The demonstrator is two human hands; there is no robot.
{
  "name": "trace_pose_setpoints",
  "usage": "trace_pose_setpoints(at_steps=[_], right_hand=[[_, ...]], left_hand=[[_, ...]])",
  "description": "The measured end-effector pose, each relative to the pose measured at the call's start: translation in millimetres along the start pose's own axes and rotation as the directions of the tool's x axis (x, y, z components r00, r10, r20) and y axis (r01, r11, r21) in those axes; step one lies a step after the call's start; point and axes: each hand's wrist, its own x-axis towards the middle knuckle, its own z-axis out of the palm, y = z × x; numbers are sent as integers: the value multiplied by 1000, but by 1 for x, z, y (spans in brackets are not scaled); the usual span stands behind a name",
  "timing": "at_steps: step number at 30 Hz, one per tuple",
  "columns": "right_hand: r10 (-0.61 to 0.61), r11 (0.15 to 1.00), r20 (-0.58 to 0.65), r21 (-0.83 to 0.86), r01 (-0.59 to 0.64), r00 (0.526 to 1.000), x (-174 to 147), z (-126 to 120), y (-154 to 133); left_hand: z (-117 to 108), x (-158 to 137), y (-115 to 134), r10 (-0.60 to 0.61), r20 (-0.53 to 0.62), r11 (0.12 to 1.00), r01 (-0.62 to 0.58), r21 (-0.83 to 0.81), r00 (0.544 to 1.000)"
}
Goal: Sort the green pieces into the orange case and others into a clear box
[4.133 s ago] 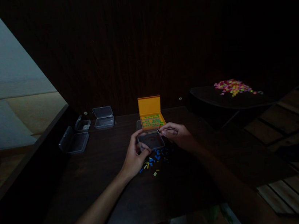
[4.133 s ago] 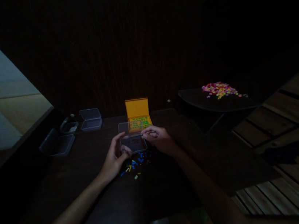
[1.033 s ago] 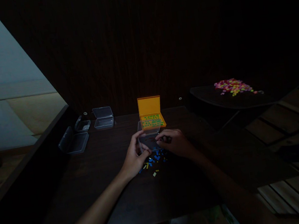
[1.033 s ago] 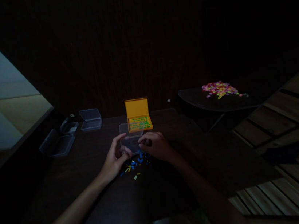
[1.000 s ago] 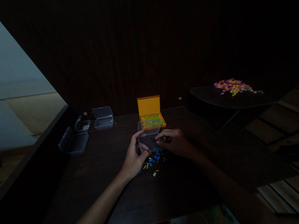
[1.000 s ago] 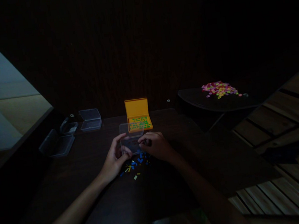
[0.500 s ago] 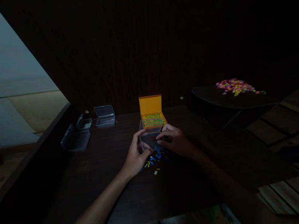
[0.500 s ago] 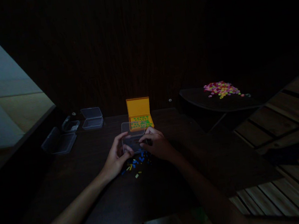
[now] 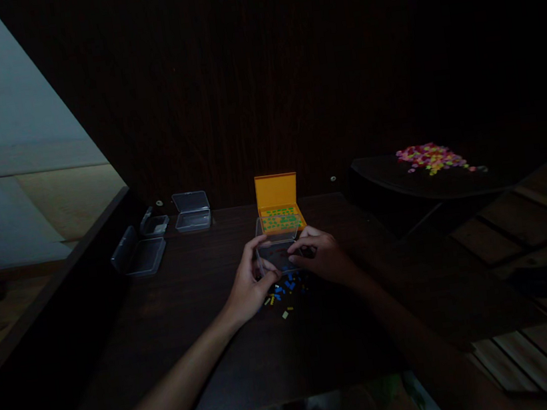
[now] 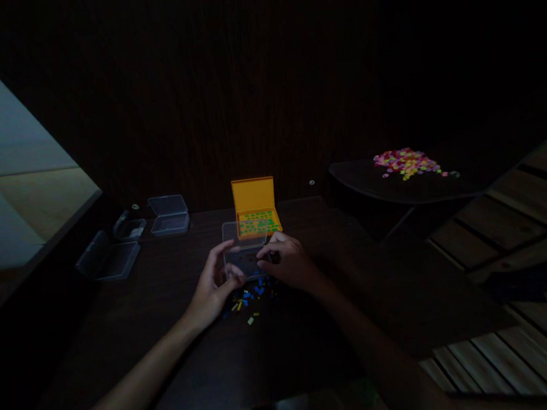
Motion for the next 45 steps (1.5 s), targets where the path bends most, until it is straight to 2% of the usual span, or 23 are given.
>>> trace_pose_setpoints(at_steps=[7, 12, 18, 20, 22, 25, 27, 32, 39, 45], right_hand=[[9, 1000, -27, 18, -8, 1000, 1, -2, -3], [99, 994, -143, 68, -90, 985, 4, -10, -5], [140, 989, -161, 72, -130, 977, 7, -27, 0], [110, 994, -96, 31, -107, 989, 6, -33, 4], [90, 995, 46, -38, -88, 995, 4, -39, 10], [101, 985, 254, -162, -61, 962, -1, -42, 18], [127, 968, 304, -246, -51, 944, -5, -39, 24], [202, 918, 325, -391, -63, 924, -10, -27, 28], [204, 902, 318, -429, -52, 926, -8, -22, 25], [211, 881, 300, -472, -48, 930, -7, -21, 21]], left_hand=[[0, 0, 2, 5, 6, 1000, -5, -15, 1000], [-4, 2, 3, 14, -23, 999, -15, -31, 1000], [-9, 6, -1, -2, -79, 998, -3, -66, 997], [-10, 7, -2, -11, -92, 997, 4, -76, 996], [-10, 8, -2, -27, -102, 996, 18, -85, 994], [-10, 9, -1, -56, -123, 994, 44, -102, 991], [-10, 9, 0, -66, -135, 993, 51, -111, 989], [-10, 8, 1, -60, -141, 993, 44, -113, 988], [-8, 8, 2, -62, -142, 992, 46, -116, 988], [-7, 8, 1, -111, -139, 972, 78, -223, 984]])
